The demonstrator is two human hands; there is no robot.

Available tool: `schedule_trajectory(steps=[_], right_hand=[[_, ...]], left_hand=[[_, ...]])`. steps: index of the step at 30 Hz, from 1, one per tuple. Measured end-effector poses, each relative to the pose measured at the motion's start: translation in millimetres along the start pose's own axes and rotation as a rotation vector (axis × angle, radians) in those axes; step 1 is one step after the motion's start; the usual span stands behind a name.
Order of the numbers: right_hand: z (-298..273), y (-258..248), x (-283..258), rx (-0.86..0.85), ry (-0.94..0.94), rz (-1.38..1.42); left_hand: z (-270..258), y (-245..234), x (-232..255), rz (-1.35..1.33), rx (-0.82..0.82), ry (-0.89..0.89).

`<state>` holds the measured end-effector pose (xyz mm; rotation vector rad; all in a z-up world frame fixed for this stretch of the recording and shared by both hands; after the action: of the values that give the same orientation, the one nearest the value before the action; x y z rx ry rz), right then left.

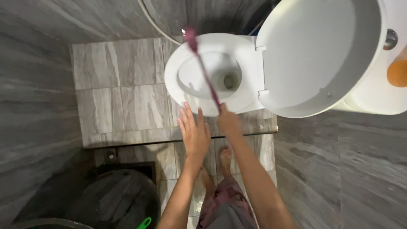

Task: The person cleans a toilet by scrubbing the interior with a brush, pouring water from a bucket using a ladle, and applying liquid from a bottle.

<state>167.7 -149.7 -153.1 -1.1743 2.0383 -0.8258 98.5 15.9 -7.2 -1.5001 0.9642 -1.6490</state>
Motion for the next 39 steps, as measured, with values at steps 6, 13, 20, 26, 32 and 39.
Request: schedule_trajectory(steps=[6, 13, 20, 26, 32, 39], right_hand=[[-1, -17, 58, 0.090, 0.221, 0.122], [-29, 62, 22, 0.034, -0.039, -0.019], [-3, 28, 40, 0.141, 0.032, 0.109], [-55, 86, 34, -0.017, -0.001, 0.044], [9, 40, -18, 0.045, 0.048, 0.054], [-43, 47, 10, 0.050, 0.027, 0.080]], left_hand=[[3, -20, -23, 0.014, -0.021, -0.088], [-5, -32, -47, -0.009, 0.027, -0.160], [-14, -36, -49, 0.011, 0.025, -0.179], [-7, -37, -39, -0.055, 0.050, -0.175], [-5, -38, -43, -0.018, 0.076, -0.156], [-10, -45, -47, 0.001, 0.043, -0.163]])
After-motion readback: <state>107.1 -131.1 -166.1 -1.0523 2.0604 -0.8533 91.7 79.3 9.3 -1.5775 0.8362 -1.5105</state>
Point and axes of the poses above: each hand's wrist, its own z-axis towards the middle knuckle, its own y-axis out of the palm, x = y × z, the point moved 10 cm from there along z, towards the middle knuckle, and after that the axes turned 15 degrees about y, right-handed, at the moved point
